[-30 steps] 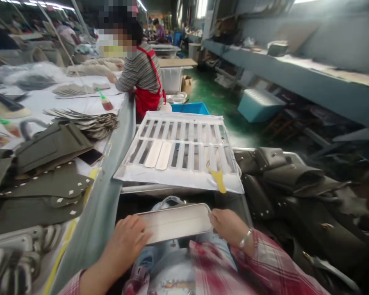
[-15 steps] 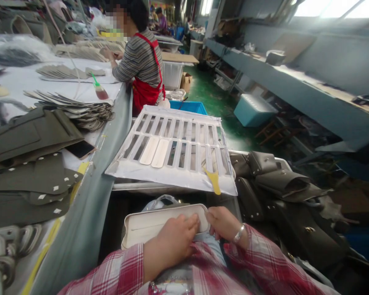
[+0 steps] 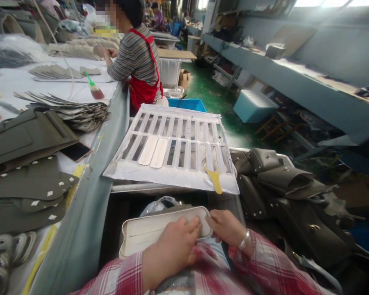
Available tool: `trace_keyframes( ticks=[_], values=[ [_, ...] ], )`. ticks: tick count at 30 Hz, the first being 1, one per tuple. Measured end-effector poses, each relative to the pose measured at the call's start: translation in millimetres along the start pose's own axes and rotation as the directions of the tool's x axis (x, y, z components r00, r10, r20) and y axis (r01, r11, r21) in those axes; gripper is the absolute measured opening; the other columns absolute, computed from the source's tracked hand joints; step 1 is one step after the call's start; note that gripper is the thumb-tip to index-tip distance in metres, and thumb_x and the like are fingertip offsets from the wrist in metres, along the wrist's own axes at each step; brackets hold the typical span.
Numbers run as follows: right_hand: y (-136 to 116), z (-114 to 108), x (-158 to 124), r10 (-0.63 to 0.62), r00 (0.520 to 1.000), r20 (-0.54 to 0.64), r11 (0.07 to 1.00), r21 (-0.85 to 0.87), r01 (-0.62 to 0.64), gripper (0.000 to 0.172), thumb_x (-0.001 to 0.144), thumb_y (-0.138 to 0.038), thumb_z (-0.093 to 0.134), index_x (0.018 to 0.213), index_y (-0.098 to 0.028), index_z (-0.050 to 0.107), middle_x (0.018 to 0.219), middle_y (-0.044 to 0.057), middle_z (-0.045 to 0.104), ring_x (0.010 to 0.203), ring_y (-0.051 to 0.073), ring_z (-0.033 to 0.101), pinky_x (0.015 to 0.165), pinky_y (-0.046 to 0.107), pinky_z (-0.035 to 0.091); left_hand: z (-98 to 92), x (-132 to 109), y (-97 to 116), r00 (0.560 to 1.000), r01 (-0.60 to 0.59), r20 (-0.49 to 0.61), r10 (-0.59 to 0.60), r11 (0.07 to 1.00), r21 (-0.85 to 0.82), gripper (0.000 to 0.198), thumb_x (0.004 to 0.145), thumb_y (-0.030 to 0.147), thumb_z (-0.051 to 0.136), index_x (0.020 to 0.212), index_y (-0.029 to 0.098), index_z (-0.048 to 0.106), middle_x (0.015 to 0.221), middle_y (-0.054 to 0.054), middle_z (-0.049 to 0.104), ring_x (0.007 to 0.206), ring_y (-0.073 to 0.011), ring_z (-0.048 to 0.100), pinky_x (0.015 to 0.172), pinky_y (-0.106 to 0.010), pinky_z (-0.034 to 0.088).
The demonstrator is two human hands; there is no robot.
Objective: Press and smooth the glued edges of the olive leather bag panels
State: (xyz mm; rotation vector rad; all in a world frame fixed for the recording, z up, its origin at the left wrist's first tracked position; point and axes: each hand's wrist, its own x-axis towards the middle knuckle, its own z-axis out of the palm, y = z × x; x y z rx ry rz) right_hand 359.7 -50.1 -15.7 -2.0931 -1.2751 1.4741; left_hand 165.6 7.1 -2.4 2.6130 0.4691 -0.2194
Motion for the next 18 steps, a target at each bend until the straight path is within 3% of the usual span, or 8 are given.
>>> trace_keyframes(
  ticks=[2, 7, 9, 11, 14, 18],
  values=[
    [-9.5, -0.8, -0.9, -0.012, 0.999, -0.032, 0.989, -0.145, 0.007, 0.031, 0.085, -0.038, 0.039, 0.062, -0.019, 0.041, 0.052, 0.0, 0.059, 0.038, 0.011, 0.055, 0.033, 0.016, 0.032, -0.1, 1.0, -0.2, 1.0, -0.001, 0.011, 0.001, 1.0, 0.016, 0.076, 0.072, 0.051, 0.064, 0.134, 0.015, 0.04, 0.142, -0.01, 0.037, 0.097, -0.0296, 0.05, 0.072, -0.037, 0.048],
    [-19.1, -10.1, -0.6, -0.031, 0.997, 0.07, 0.972, -0.232, 0.047, 0.031, 0.089, -0.034, 0.034, 0.064, -0.017, 0.043, 0.055, 0.003, 0.062, 0.038, 0.01, 0.055, 0.034, 0.016, 0.033, 1.0, 2.3, -0.9, 0.999, 0.0, 0.032, -0.001, 0.999, 0.043, 0.078, 0.07, 0.052, 0.066, 0.134, 0.014, 0.041, 0.142, -0.011, 0.037, 0.095, -0.0291, 0.051, 0.069, -0.034, 0.047],
    [-13.1, -14.7, 0.3, -0.046, 0.986, 0.158, 0.99, -0.127, 0.066, 0.033, 0.088, -0.041, 0.036, 0.067, -0.017, 0.043, 0.056, 0.003, 0.061, 0.039, 0.011, 0.056, 0.037, 0.017, 0.037, 1.8, 2.4, -1.0, 0.999, -0.003, 0.035, 0.001, 0.999, 0.045, 0.076, 0.071, 0.052, 0.065, 0.133, 0.015, 0.042, 0.142, -0.01, 0.037, 0.095, -0.0283, 0.051, 0.069, -0.034, 0.047],
    [-2.1, -18.7, 2.6, -0.069, 0.959, 0.274, 0.992, 0.116, 0.038, 0.038, 0.086, -0.052, 0.038, 0.072, -0.017, 0.043, 0.061, 0.004, 0.062, 0.044, 0.012, 0.059, 0.041, 0.02, 0.044, 2.2, 2.5, -0.8, 0.999, -0.003, 0.034, 0.002, 0.999, 0.045, 0.074, 0.072, 0.054, 0.064, 0.132, 0.017, 0.043, 0.142, -0.009, 0.038, 0.095, -0.0279, 0.051, 0.07, -0.035, 0.047],
    [16.1, -22.4, 9.3, -0.133, 0.909, 0.395, 0.917, 0.398, -0.039, 0.048, 0.078, -0.063, 0.048, 0.079, -0.015, 0.044, 0.069, 0.006, 0.065, 0.05, 0.015, 0.062, 0.045, 0.024, 0.048, 1.3, 1.8, -0.4, 1.0, -0.011, 0.023, 0.009, 0.998, 0.055, 0.074, 0.073, 0.058, 0.061, 0.132, 0.017, 0.043, 0.142, -0.007, 0.038, 0.097, -0.027, 0.051, 0.073, -0.035, 0.047],
    [24.2, -23.0, 18.9, -0.127, 0.897, 0.423, 0.892, 0.444, -0.083, 0.052, 0.07, -0.063, 0.059, 0.081, -0.015, 0.045, 0.063, 0.004, 0.064, 0.046, 0.014, 0.06, 0.041, 0.023, 0.047, -1.1, -0.4, -0.6, 1.0, -0.022, -0.013, 0.024, 0.995, 0.095, 0.075, 0.074, 0.059, 0.06, 0.133, 0.017, 0.04, 0.142, -0.006, 0.038, 0.096, -0.025, 0.05, 0.072, -0.033, 0.047]
  ],
)
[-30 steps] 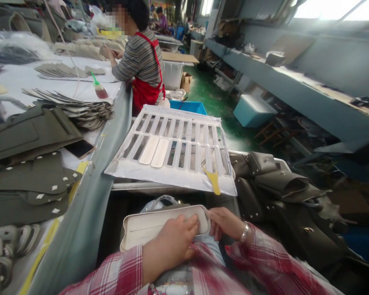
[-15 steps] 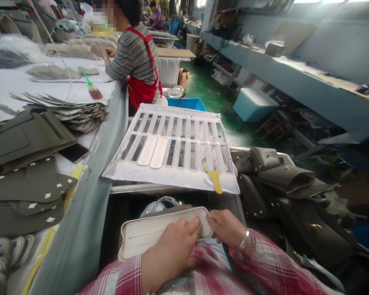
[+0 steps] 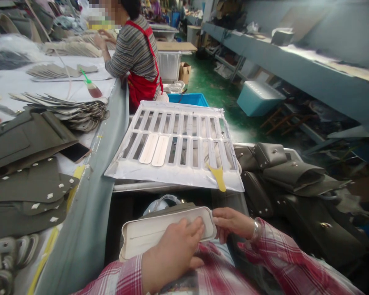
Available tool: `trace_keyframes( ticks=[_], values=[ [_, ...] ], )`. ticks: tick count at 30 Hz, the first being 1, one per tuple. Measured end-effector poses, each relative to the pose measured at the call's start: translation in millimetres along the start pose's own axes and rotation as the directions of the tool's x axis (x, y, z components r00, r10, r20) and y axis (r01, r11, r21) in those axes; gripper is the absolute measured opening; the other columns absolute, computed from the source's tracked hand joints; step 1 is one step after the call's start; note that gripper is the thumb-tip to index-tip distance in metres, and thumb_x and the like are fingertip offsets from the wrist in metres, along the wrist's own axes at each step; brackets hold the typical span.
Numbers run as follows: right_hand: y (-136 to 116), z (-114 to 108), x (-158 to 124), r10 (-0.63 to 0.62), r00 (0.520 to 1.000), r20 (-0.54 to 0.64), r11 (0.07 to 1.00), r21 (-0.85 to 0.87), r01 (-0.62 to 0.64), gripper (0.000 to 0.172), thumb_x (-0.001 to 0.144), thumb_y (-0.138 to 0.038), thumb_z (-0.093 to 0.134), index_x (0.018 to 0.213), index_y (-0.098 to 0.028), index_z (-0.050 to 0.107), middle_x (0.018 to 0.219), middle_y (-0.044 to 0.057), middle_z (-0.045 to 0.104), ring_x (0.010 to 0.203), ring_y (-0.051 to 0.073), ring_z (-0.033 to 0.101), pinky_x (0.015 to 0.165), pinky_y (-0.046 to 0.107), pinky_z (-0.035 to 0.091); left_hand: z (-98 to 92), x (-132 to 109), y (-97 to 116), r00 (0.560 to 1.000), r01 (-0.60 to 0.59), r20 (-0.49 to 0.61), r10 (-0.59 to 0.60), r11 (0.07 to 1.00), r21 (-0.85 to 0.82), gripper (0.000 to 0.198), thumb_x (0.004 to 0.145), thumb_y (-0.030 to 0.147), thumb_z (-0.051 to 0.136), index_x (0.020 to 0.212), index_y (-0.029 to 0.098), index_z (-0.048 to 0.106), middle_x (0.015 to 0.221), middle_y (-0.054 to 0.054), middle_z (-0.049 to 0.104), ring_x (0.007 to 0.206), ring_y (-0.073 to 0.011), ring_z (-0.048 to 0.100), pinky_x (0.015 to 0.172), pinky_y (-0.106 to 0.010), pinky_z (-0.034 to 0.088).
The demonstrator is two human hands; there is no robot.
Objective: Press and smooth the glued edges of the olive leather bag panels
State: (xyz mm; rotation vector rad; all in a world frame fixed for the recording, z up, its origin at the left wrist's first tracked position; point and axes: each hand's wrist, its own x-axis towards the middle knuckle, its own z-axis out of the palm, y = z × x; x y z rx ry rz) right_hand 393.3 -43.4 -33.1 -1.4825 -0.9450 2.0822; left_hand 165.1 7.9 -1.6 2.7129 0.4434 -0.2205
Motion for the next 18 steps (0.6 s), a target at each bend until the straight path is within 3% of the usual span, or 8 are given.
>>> trace_keyframes(
  ticks=[4, 8, 10, 12, 15, 18],
  values=[
    [-12.9, 6.5, 8.5, 0.148, 0.988, -0.048, 0.984, -0.088, -0.152, 0.04, 0.075, -0.053, 0.059, 0.074, -0.016, 0.044, 0.057, 0.002, 0.063, 0.041, 0.014, 0.059, 0.037, 0.021, 0.046, -1.2, 0.1, -2.2, 1.0, -0.014, -0.008, 0.015, 1.0, 0.02, 0.078, 0.074, 0.058, 0.061, 0.133, 0.013, 0.039, 0.142, -0.007, 0.037, 0.094, -0.0249, 0.05, 0.069, -0.033, 0.048],
    [-35.3, 12.5, 20.1, 0.337, 0.92, -0.199, 0.857, -0.34, -0.387, 0.03, 0.086, -0.028, 0.047, 0.06, -0.013, 0.047, 0.05, 0.003, 0.06, 0.036, 0.011, 0.055, 0.035, 0.018, 0.044, -1.4, 5.0, -3.1, 0.999, -0.038, 0.026, 0.038, 0.999, 0.025, 0.067, 0.076, 0.051, 0.061, 0.129, 0.015, 0.044, 0.142, -0.008, 0.036, 0.09, -0.0245, 0.051, 0.064, -0.032, 0.048],
    [-44.0, 11.0, 24.0, 0.409, 0.898, -0.161, 0.827, -0.35, -0.439, 0.032, 0.087, -0.025, 0.047, 0.057, -0.013, 0.047, 0.049, 0.004, 0.059, 0.038, 0.011, 0.056, 0.036, 0.018, 0.047, -1.2, 7.5, -1.6, 0.999, -0.03, 0.043, 0.029, 0.999, 0.017, 0.064, 0.077, 0.048, 0.061, 0.128, 0.014, 0.045, 0.142, -0.01, 0.036, 0.09, -0.0253, 0.052, 0.063, -0.032, 0.049],
    [-47.3, 7.8, 23.2, 0.444, 0.893, -0.07, 0.851, -0.278, -0.445, 0.031, 0.084, -0.032, 0.054, 0.061, -0.012, 0.048, 0.052, 0.005, 0.062, 0.044, 0.013, 0.061, 0.04, 0.019, 0.05, -3.3, 6.5, 0.5, 0.998, -0.012, 0.053, 0.014, 1.0, -0.022, 0.07, 0.074, 0.05, 0.064, 0.129, 0.012, 0.044, 0.141, -0.012, 0.036, 0.094, -0.0278, 0.052, 0.067, -0.035, 0.05],
    [-39.0, 4.8, 16.2, 0.397, 0.918, 0.003, 0.907, -0.158, -0.391, 0.041, 0.067, -0.048, 0.07, 0.068, -0.013, 0.049, 0.057, 0.005, 0.064, 0.047, 0.014, 0.061, 0.039, 0.019, 0.05, -16.2, -11.1, -0.3, 0.999, -0.043, 0.002, 0.044, 0.98, -0.194, 0.088, 0.068, 0.053, 0.069, 0.137, 0.011, 0.033, 0.142, -0.016, 0.035, 0.111, -0.0336, 0.047, 0.089, -0.044, 0.045],
    [-19.7, 3.0, 14.4, 0.281, 0.959, -0.044, 0.958, -0.047, -0.283, 0.05, 0.056, -0.055, 0.076, 0.069, -0.016, 0.047, 0.053, 0.0, 0.061, 0.039, 0.009, 0.055, 0.033, 0.014, 0.043, -33.0, -53.6, -11.6, 0.986, -0.133, -0.154, 0.057, 0.825, -0.55, 0.095, 0.07, 0.047, 0.07, 0.143, 0.017, 0.018, 0.145, -0.016, 0.03, 0.121, -0.0302, 0.042, 0.097, -0.041, 0.04]
  ],
)
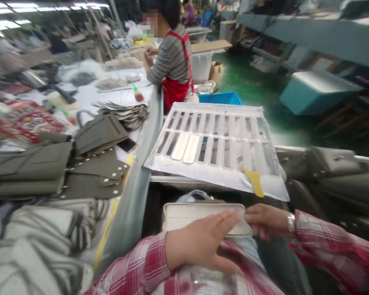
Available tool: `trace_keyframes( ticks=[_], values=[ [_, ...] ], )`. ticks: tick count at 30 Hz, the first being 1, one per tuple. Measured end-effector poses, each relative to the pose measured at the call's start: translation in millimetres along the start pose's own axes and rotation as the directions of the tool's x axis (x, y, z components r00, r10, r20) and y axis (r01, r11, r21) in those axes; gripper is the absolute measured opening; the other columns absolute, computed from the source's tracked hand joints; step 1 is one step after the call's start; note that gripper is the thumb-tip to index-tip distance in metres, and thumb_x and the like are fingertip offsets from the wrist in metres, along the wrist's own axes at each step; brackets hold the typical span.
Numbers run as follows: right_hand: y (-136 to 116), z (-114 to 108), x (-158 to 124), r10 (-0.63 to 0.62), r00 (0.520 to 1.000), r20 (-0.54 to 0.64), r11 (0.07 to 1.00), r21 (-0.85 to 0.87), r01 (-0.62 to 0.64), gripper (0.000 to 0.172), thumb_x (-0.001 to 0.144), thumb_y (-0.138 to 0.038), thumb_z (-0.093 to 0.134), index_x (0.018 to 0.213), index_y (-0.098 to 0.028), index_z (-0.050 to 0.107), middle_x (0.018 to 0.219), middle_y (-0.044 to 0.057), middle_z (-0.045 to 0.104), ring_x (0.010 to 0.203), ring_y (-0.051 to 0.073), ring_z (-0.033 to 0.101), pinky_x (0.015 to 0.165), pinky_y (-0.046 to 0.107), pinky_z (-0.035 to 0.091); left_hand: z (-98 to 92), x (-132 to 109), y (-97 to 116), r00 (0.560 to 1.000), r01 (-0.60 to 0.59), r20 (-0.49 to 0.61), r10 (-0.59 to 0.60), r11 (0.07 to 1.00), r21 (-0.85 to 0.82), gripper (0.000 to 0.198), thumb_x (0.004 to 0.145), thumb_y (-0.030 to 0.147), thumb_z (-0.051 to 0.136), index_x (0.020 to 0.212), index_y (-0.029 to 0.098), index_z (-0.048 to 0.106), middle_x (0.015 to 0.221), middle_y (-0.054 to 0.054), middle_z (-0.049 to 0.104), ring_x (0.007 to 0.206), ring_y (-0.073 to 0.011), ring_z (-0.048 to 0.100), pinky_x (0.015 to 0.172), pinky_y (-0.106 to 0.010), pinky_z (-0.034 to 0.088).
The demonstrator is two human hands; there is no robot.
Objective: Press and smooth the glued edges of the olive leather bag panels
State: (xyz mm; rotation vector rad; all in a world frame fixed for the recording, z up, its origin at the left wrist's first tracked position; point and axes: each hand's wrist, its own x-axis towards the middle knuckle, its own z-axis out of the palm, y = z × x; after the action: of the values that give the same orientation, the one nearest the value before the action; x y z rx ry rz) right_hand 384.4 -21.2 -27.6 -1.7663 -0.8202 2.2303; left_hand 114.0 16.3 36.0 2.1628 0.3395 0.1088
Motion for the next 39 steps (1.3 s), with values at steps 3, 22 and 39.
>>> trace_keyframes(
  ticks=[3, 22, 39],
  values=[
    [13.7, 0.8, 9.1, -0.048, 0.998, -0.031, 0.993, 0.102, 0.051, 0.05, 0.058, -0.056, 0.075, 0.067, -0.017, 0.045, 0.051, -0.002, 0.057, 0.036, 0.006, 0.051, 0.03, 0.012, 0.037, -14.7, -55.3, -13.6, 0.853, 0.112, -0.426, -0.302, 0.903, -0.415, 0.056, 0.083, 0.042, 0.055, 0.132, 0.022, 0.038, 0.123, -0.011, 0.052, 0.1, -0.0193, 0.055, 0.08, -0.029, 0.049],
    [-14.5, 3.1, 5.6, 0.005, 0.989, -0.145, 0.992, -0.122, -0.023, 0.043, 0.064, -0.055, 0.066, 0.063, -0.016, 0.047, 0.049, -0.001, 0.059, 0.036, 0.007, 0.05, 0.032, 0.016, 0.038, -10.7, -99.1, -92.0, 0.625, 0.416, -0.113, -0.772, 0.453, -0.789, 0.031, 0.084, 0.05, 0.05, 0.086, 0.021, 0.038, 0.074, 0.005, 0.046, 0.064, -0.0099, 0.047, 0.055, -0.019, 0.041],
    [-12.6, 5.1, -7.0, -0.849, 0.525, 0.051, 0.205, -0.885, 0.417, 0.033, 0.093, -0.03, 0.036, 0.085, -0.017, 0.066, 0.082, 0.006, 0.065, 0.079, 0.017, 0.059, 0.073, 0.029, 0.043, -19.3, 76.6, -37.9, 0.992, 0.111, 0.067, -0.109, 0.994, -0.02, 0.023, 0.085, 0.02, 0.047, 0.09, 0.019, 0.069, 0.087, -0.003, 0.069, 0.081, -0.0194, 0.062, 0.075, -0.026, 0.045]
  ],
)
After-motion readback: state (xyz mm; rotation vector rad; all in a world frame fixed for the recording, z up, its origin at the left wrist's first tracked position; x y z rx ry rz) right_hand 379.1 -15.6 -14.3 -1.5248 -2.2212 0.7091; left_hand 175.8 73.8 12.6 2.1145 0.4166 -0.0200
